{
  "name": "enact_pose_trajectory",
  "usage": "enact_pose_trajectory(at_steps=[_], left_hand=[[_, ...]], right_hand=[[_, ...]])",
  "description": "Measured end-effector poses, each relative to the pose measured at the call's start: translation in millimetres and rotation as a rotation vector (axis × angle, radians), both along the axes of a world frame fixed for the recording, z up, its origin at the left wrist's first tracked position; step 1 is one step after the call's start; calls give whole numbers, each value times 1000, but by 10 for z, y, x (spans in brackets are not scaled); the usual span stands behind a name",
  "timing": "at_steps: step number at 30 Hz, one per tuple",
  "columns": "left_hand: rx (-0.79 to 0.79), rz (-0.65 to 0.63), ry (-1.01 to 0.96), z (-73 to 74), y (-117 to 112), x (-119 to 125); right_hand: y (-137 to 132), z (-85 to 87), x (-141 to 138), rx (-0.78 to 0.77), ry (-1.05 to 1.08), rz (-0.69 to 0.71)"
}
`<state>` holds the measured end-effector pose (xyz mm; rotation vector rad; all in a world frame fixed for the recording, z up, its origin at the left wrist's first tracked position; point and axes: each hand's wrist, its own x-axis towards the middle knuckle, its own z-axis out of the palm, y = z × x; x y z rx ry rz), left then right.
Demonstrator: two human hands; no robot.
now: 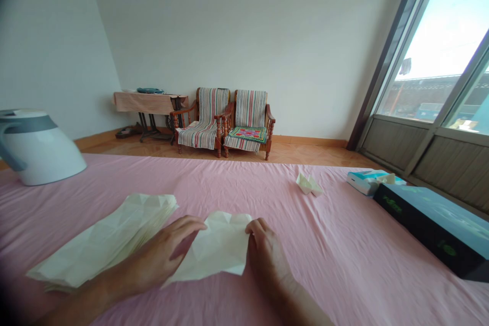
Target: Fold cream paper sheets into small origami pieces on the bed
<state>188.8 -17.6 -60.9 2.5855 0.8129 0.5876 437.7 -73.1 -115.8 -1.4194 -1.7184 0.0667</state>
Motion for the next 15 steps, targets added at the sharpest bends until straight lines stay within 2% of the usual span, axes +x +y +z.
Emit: enact_pose_trajectory(at_steps=[4, 9, 11, 15], left_hand=[[82, -67, 8, -64, -30, 23], [268, -151, 58, -124, -61, 31], [324, -176, 73, -106, -81, 36], [407, -258, 122, -31, -131, 52]], right_hand=[[-6, -12, 10, -13, 19, 34], [-110, -46, -7, 10, 21, 50], [-187, -67, 4, 49, -20, 50], [-345, -32, 69, 23, -215, 118]])
